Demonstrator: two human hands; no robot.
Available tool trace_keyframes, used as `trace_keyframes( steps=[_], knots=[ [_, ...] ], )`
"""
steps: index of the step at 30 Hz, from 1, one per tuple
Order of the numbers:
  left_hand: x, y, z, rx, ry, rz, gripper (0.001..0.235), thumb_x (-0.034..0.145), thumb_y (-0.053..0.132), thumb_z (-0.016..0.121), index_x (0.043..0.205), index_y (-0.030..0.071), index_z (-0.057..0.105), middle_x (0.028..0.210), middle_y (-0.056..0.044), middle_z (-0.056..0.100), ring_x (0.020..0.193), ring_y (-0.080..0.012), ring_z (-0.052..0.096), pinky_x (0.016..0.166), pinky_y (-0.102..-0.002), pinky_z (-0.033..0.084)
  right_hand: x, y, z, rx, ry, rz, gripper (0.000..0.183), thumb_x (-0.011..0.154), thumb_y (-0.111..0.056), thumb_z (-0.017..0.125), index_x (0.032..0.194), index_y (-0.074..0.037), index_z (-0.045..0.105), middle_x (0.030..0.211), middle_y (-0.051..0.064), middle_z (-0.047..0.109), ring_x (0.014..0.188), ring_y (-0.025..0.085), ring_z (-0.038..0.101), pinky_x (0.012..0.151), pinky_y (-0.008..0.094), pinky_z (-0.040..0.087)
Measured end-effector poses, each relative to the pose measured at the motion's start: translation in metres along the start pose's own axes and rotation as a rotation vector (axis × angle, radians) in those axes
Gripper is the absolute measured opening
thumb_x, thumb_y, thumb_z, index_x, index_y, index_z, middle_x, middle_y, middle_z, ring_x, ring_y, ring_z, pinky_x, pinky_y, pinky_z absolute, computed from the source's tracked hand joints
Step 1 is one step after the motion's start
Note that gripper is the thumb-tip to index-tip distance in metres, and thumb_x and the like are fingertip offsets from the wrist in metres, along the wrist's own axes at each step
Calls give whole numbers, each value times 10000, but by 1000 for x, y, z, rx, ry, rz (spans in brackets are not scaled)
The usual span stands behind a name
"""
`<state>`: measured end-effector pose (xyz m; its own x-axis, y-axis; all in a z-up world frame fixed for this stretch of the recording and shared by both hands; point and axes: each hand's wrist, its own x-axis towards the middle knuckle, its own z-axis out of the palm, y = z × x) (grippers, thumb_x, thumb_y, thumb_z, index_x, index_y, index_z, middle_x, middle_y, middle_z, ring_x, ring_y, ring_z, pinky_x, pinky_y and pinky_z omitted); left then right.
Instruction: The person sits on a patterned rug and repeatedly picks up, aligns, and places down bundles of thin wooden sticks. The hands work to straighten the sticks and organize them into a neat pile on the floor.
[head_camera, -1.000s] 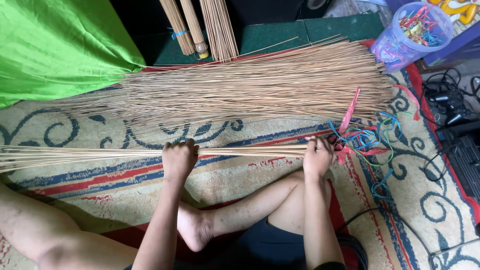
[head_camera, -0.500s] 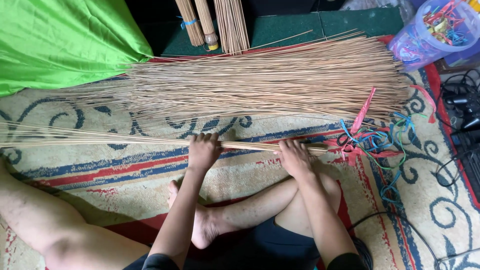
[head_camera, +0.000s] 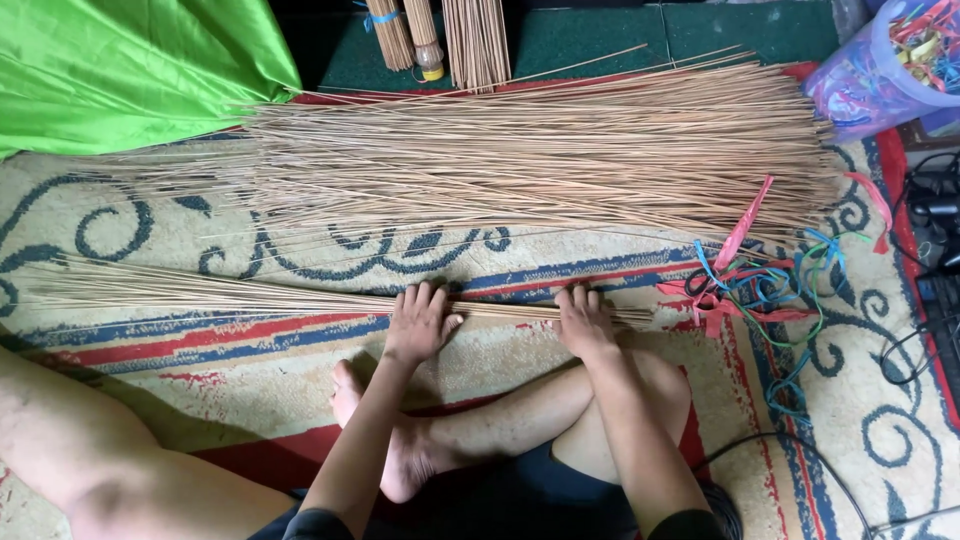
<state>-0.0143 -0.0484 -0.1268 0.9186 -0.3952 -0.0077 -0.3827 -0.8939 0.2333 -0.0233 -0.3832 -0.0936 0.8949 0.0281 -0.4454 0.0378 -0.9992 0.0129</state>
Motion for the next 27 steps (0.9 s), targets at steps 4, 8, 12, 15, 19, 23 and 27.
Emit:
trace_keyframes(
  steps=[4,8,12,15,19,23,27],
  knots=[
    [28,-16,0,-77,90,-184,453,1009,491,538,1280,129,560,1135,-96,508,1056,-319,558,913,-435,460,-7,-3,-28,136,-27,-15,541,878,-559,672,1235,-198,485,1200,86,443,1144,353,482,958,514,468],
    [51,-45,11,91,182,-282,457,946,310,650,1371,194,529,1285,-87,508,1154,-315,502,977,-462,410,-9,-6,-41,314,-32,18,576,935,-652,569,1276,-199,475,1249,115,456,1211,391,479,1040,534,418],
    [69,-63,30,101,105,-383,245,901,303,700,1043,199,529,1141,-34,461,1143,-311,423,987,-456,333,5,2,-17,333,84,5,435,973,-505,593,1305,-252,470,1264,77,443,1203,376,486,977,524,446],
    [68,-61,5,118,99,-280,395,791,391,804,1026,205,546,1108,-22,513,1120,-274,487,1018,-475,343,4,-3,-29,339,254,-44,482,925,-339,671,1346,-211,474,1291,108,443,1215,395,484,965,534,469],
    [46,-52,-33,151,273,27,283,776,205,671,1012,188,515,943,-26,478,952,-263,500,880,-434,381,-15,-17,-70,356,424,-65,544,937,-199,668,1436,-160,456,1430,155,400,1285,403,438,1014,539,443],
    [5,-55,-77,143,566,109,97,857,114,586,950,137,596,852,-44,498,837,-272,522,782,-414,406,-14,-15,-59,170,601,7,508,955,-292,680,1437,-197,552,1505,107,452,1433,350,372,1181,587,245],
    [-26,-55,-130,190,695,-85,43,988,177,622,1013,142,615,841,-21,483,835,-267,507,822,-415,389,-9,-3,-39,105,814,-78,77,974,-344,668,1011,-276,664,1011,-56,678,1174,163,621,1242,583,163]
  ],
)
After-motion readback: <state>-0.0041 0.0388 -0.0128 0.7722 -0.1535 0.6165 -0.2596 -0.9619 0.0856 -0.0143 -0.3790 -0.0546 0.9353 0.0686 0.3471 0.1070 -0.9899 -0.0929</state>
